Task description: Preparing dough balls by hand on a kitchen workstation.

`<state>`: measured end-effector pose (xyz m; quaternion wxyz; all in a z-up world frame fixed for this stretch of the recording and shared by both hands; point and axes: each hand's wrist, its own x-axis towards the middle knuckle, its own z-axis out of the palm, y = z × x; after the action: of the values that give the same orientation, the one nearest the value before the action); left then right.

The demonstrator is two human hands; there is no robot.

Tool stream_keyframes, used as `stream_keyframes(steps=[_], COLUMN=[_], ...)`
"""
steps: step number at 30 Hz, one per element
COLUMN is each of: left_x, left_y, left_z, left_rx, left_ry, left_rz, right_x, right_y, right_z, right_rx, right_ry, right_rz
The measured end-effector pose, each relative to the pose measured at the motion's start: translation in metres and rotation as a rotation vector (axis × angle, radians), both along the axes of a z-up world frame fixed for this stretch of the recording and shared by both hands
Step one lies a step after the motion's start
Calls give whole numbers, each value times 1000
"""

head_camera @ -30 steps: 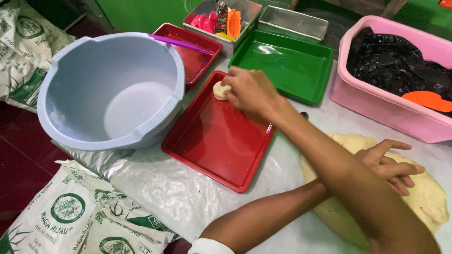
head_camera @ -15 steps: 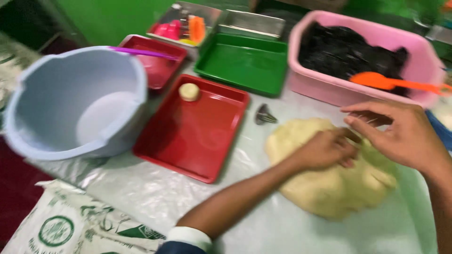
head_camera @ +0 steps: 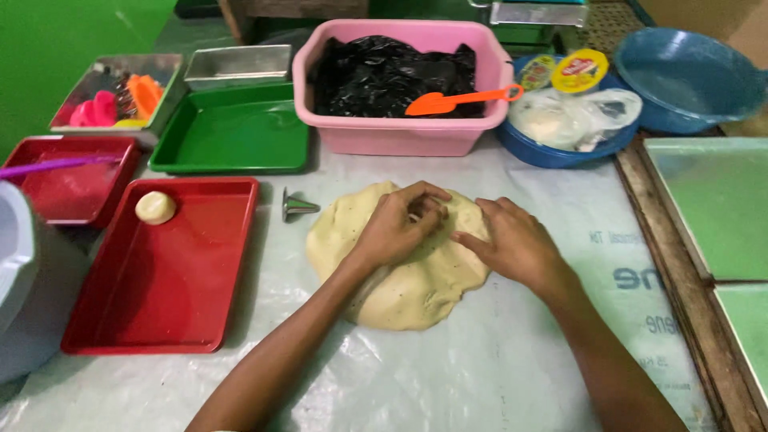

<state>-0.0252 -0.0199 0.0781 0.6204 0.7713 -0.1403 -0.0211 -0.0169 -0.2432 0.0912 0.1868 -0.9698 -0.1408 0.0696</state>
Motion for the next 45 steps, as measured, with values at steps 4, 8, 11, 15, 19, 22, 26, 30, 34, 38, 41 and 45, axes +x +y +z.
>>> stream_keyframes(steps=[4, 8, 11, 15, 19, 22, 26, 30, 34, 38, 41, 45], left_x=[13, 12, 9, 18, 15, 2, 0, 7, 8, 15, 18, 24], left_y=[-24, -35, -36, -42, -53, -64, -70, -70, -66, -69, -70, -70], left_z=[4, 16, 27, 23, 10, 8, -13, -23, -23, -37, -46, -52], left_rx=[95, 130, 259, 534, 735, 848, 990, 971, 919, 889, 884, 858], left_ry=[-84, -122, -82, -92, -175, -282, -433, -457, -456, -475, -519, -504], left_rz=[97, -30, -221, -416, -388, -281, -114, -93, -149, -155, -133, -141], right_x=[-5, -2, -1, -6, -2, 0, 5, 1, 5, 9, 7, -8], right_y=[3, 0, -3, 0, -10, -16, -28, -29, -35, -44, -50, -43], right_z=[2, -10, -8, 9, 10, 10, 3, 10, 6, 8, 16, 47], right_rx=[13, -3, 20, 135, 187, 259, 351, 459, 506, 525, 510, 359], right_ry=[12, -27, -38, 14, 39, 85, 86, 107, 121, 219, 266, 340], right_rz=[-20, 1, 2, -31, -42, -67, -42, -40, -47, -25, 12, 128])
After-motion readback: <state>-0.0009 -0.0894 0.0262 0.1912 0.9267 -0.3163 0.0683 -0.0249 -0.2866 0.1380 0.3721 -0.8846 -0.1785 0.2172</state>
